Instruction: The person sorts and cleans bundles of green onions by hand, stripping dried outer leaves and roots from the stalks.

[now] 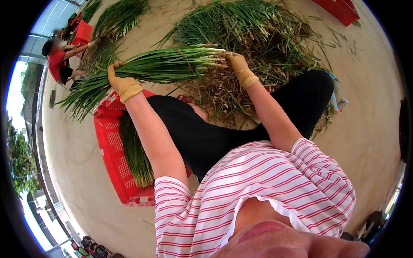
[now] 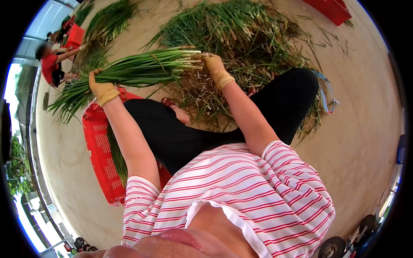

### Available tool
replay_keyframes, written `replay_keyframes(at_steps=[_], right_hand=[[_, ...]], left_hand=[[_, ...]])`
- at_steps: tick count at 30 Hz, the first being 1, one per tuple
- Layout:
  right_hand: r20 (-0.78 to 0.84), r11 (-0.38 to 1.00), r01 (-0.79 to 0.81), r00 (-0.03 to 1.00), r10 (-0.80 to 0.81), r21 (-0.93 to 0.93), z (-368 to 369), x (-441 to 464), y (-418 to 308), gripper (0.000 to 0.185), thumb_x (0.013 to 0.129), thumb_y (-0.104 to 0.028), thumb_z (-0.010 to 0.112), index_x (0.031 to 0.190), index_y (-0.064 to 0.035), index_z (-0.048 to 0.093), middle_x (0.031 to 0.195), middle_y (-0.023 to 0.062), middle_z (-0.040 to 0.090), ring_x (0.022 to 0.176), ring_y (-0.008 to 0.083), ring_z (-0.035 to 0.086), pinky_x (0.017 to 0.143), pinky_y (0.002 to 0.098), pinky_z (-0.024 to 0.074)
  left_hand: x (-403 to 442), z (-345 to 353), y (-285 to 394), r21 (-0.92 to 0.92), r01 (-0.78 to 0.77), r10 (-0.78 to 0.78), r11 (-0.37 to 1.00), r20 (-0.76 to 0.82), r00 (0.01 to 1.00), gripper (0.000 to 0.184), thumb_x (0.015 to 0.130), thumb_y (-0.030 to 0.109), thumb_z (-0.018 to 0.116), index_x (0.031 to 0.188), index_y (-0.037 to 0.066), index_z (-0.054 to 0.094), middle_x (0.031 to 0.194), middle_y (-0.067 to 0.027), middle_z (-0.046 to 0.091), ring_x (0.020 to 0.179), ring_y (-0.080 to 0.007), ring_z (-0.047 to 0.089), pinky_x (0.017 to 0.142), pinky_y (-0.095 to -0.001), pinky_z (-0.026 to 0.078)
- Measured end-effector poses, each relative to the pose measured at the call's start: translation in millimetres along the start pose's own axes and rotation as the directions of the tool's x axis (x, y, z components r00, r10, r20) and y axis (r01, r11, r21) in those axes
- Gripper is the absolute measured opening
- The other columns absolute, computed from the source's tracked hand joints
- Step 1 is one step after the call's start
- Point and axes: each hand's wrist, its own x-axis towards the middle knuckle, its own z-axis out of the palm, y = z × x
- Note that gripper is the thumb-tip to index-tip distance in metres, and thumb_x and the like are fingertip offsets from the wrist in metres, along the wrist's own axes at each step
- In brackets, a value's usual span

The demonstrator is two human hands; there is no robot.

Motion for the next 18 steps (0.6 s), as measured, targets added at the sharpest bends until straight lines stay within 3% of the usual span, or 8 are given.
replay_keyframes(at_steps=[3,6,9,11,13,16,17,18], right_hand=[[-0.392,0.892,0.039,0.906,0.158,0.45,-50,14,18,0.032,0.092,-0.029,0.048,0.068,-0.0083,0.052,0.049,-0.0015,0.037,0.043,0.0101,0.027,0.041,0.0262,0.0278],[-0.393,0.924,0.097,0.917,0.061,0.369,-54,-16,13,0.046,0.09,-0.041,0.047,0.057,-0.0092,0.052,0.049,-0.0003,0.043,0.041,0.0111,0.035,0.04,0.0279,0.0284],[-0.095,0.952,0.094,0.987,-0.127,-0.292,-3,-31,-12,0.048,0.079,-0.047,0.06,0.086,-0.0002,0.068,0.072,0.0072,0.061,0.064,0.0172,0.055,0.061,0.0285,0.0419],[0.031,0.656,0.202,0.964,-0.264,-0.727,30,-23,-11,0.046,0.078,-0.04,0.065,0.099,0.0014,0.065,0.086,0.0094,0.064,0.076,0.0171,0.057,0.071,0.0282,0.0448],[0.104,0.584,0.248,0.958,-0.269,-0.773,48,-27,-17,0.042,0.081,-0.034,0.063,0.101,0.0028,0.063,0.09,0.0103,0.065,0.077,0.0187,0.058,0.073,0.0298,0.0453],[0.0,0.977,0.175,0.984,-0.176,-0.122,19,-12,10,0.027,0.087,-0.024,0.055,0.095,0.0001,0.063,0.073,0.005,0.059,0.062,0.0146,0.051,0.059,0.0278,0.0425],[0.049,0.949,0.015,0.998,-0.032,0.316,11,-14,5,0.022,0.089,-0.021,0.052,0.092,-0.0015,0.063,0.067,0.0024,0.055,0.056,0.0118,0.046,0.053,0.0262,0.0399],[-0.143,0.943,0.063,0.99,-0.017,0.326,14,-23,-1,0.02,0.092,-0.02,0.048,0.083,-0.0054,0.059,0.058,-0.0021,0.045,0.05,0.0083,0.037,0.047,0.023,0.0334]], left_hand=[[11,-13,9,-0.032,-0.011,0.008,0.999,-0.089,0.996,0.019,0.085,0.015,0.048,0.068,0.006,0.048,0.07,-0.0075,0.052,0.07,-0.0207,0.051,0.074,-0.0374,0.044],[13,-18,8,-0.021,-0.021,0.02,1.0,-0.048,0.999,0.016,0.083,0.015,0.051,0.069,0.007,0.048,0.072,-0.0046,0.052,0.071,-0.0176,0.05,0.072,-0.0314,0.042],[7,-10,8,0.004,-0.064,0.064,0.998,-0.075,0.995,0.016,0.083,0.015,0.051,0.069,0.007,0.049,0.072,-0.0052,0.052,0.071,-0.0184,0.05,0.073,-0.0318,0.042],[8,-7,6,-0.024,-0.024,0.021,0.999,-0.091,0.996,0.02,0.086,0.018,0.047,0.069,0.006,0.049,0.071,-0.0076,0.053,0.072,-0.0205,0.051,0.073,-0.0359,0.044],[-7,6,5,-0.001,-0.026,0.026,1.0,-0.086,0.996,0.02,0.086,0.017,0.048,0.069,0.006,0.05,0.071,-0.0069,0.053,0.071,-0.0201,0.051,0.073,-0.036,0.044],[-8,7,5,-0.021,-0.012,0.009,1.0,-0.132,0.991,0.019,0.085,0.016,0.049,0.069,0.007,0.05,0.07,-0.0061,0.053,0.07,-0.0198,0.051,0.073,-0.036,0.044],[-3,3,4,-0.011,-0.008,0.007,1.0,-0.119,0.993,0.017,0.083,0.016,0.05,0.068,0.007,0.049,0.07,-0.005,0.053,0.07,-0.0187,0.05,0.071,-0.0336,0.043],[-1,3,4,0.001,-0.004,0.004,1.0,-0.105,0.994,0.016,0.081,0.016,0.052,0.068,0.008,0.048,0.071,-0.0038,0.052,0.069,-0.0176,0.05,0.07,-0.0313,0.042]])
